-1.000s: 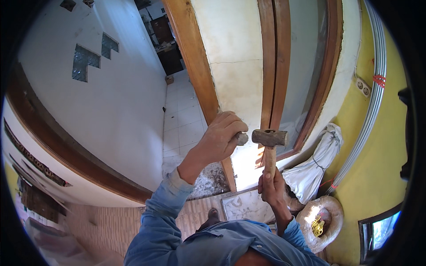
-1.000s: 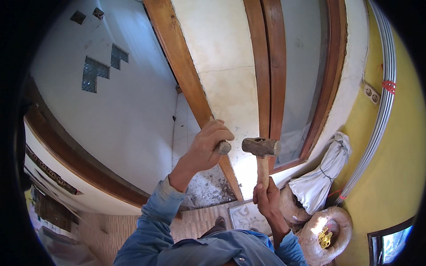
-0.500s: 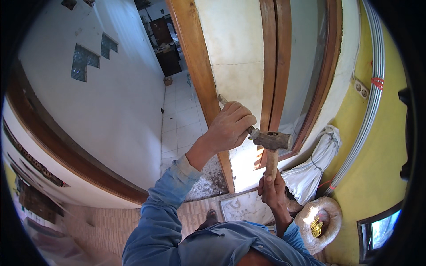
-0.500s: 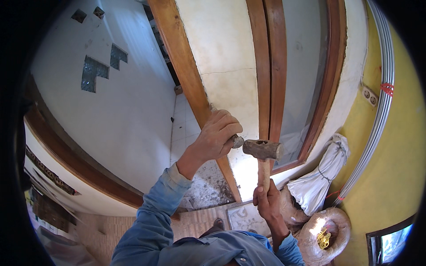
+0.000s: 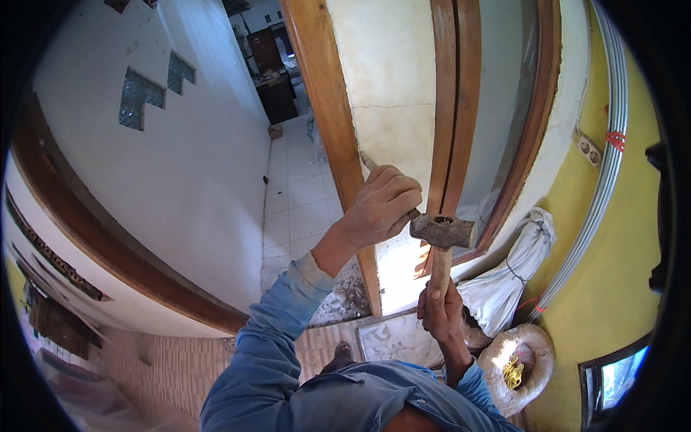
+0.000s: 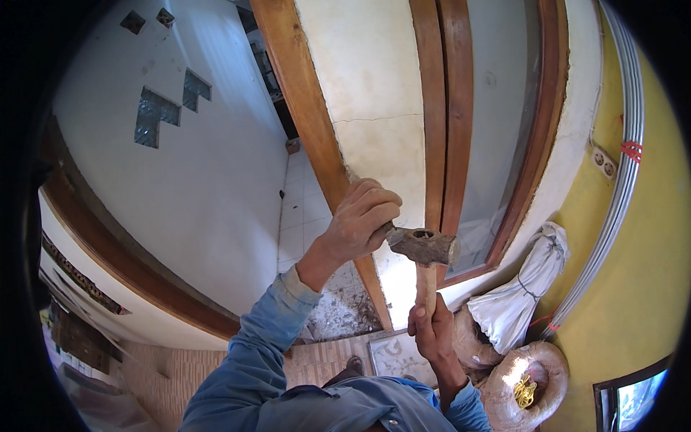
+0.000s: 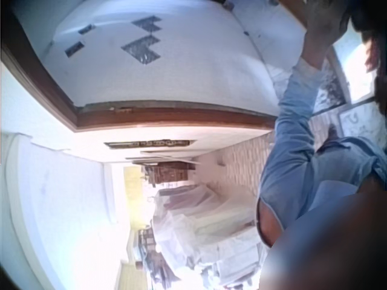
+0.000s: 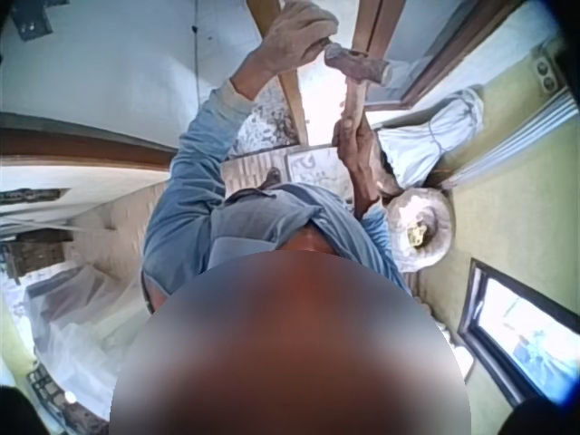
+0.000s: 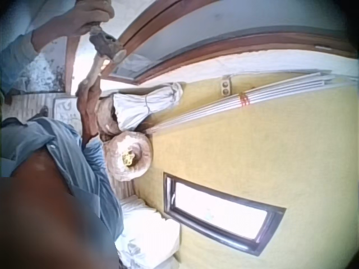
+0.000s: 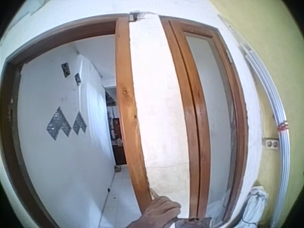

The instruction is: The person is installing a wooden door frame by hammering nails into the wall. They use a hammer and nail to secure the frame, adjusting its position as needed.

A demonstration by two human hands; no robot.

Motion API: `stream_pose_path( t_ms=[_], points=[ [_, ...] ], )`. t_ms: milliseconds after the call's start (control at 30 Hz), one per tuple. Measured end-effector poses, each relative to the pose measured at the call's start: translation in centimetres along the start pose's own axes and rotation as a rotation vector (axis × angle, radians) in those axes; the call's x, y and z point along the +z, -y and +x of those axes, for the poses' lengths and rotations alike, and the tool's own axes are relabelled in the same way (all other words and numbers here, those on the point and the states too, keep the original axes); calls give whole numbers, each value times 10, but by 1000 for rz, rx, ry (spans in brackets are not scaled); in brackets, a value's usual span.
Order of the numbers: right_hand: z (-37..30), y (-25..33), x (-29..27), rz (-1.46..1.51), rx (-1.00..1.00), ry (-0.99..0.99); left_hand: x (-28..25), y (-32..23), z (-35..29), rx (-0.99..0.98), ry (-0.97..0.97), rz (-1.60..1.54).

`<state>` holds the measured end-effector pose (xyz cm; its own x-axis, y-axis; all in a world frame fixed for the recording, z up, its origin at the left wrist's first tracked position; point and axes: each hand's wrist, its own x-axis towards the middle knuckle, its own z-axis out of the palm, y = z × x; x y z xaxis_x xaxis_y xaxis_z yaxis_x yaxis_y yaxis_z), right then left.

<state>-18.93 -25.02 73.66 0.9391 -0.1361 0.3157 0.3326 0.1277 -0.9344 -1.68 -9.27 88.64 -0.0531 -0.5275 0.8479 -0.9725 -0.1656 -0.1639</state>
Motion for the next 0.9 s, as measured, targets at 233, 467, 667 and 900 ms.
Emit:
stream_pose_path(
  t_ms=[233,467,667,900],
  points=[
    [0,10,1,-17,-96,-36,-4,4,-5,23,-26,-19],
    [6,6,15,-11,-419,-115,-3,4,0,20,17,-57],
    [10,-11,12,-124,-302,-77,-3,6,-9,-2,-4,-34],
    [6,-51,3,-37,-155,-253,-2,15,-18,99,50,150]
  ],
)
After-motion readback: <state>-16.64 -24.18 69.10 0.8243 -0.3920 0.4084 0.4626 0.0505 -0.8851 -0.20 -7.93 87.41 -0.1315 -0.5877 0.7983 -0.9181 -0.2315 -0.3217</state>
